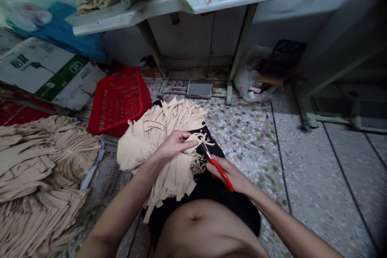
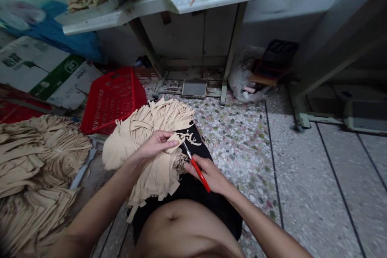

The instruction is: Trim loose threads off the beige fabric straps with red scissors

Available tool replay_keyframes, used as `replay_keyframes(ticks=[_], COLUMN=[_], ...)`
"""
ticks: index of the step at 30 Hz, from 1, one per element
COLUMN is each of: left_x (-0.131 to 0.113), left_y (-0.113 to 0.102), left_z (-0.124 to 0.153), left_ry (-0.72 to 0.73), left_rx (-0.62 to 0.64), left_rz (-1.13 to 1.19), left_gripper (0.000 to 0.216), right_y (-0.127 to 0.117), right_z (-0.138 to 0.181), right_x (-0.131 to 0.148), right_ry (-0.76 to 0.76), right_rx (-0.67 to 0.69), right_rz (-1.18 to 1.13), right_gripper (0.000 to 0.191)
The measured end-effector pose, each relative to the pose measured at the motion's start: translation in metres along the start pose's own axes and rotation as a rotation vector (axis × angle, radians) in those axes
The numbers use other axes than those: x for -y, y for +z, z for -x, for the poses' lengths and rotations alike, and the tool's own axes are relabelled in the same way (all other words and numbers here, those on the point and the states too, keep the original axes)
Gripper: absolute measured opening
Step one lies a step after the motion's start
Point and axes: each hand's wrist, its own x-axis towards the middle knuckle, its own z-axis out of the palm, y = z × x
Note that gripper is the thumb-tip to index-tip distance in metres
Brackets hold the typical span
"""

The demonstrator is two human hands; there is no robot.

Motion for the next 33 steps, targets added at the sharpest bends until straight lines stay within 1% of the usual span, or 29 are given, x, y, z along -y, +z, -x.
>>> replay_keyframes(ticks=[4, 7, 12, 15, 18, 21, 24, 29, 33], left_x=[-0.001, -0.002, 0.001, 0.003, 0.002, 0.001, -0.001, 0.001, 0.002], left_y=[-0.001, -0.002, -0.001, 0.000, 0.000, 0.000, 0.000, 0.000, 0.000], left_z=[0.001, 0.001, 0.000, 0.000, 0.000, 0.000, -0.001, -0.004, -0.005], left_ry=[-0.007, -0.007, -0.008, -0.002, 0.014, 0.039, 0.053, 0.037, 0.037], left_rx=[0.047, 0.077, 0.080, 0.074, 0.090, 0.149, 0.238, 0.349, 0.371], left_rz=[-0.036, -0.055, -0.057, -0.061, -0.093, -0.139, -0.191, -0.243, -0.250], left_gripper=[0.045, 0.044, 0.044, 0.045, 0.045, 0.045, 0.043, 0.041, 0.041], right_y=[-0.004, -0.005, 0.003, 0.007, 0.008, 0.005, 0.003, 0.004, 0.010], right_z=[-0.003, -0.003, 0.000, 0.002, 0.006, 0.008, 0.006, 0.000, 0.000], right_x=[0.000, -0.001, -0.010, -0.018, -0.022, -0.022, -0.018, -0.011, -0.014], right_ry=[-0.018, 0.000, 0.110, 0.163, 0.132, 0.052, 0.011, -0.006, 0.071], right_rx=[0.001, -0.007, -0.064, -0.099, -0.055, 0.017, 0.043, 0.010, -0.055], right_rz=[0.046, 0.015, -0.086, -0.147, -0.147, -0.119, -0.112, -0.142, -0.199], right_gripper=[0.046, 0.048, 0.055, 0.056, 0.051, 0.047, 0.046, 0.046, 0.051])
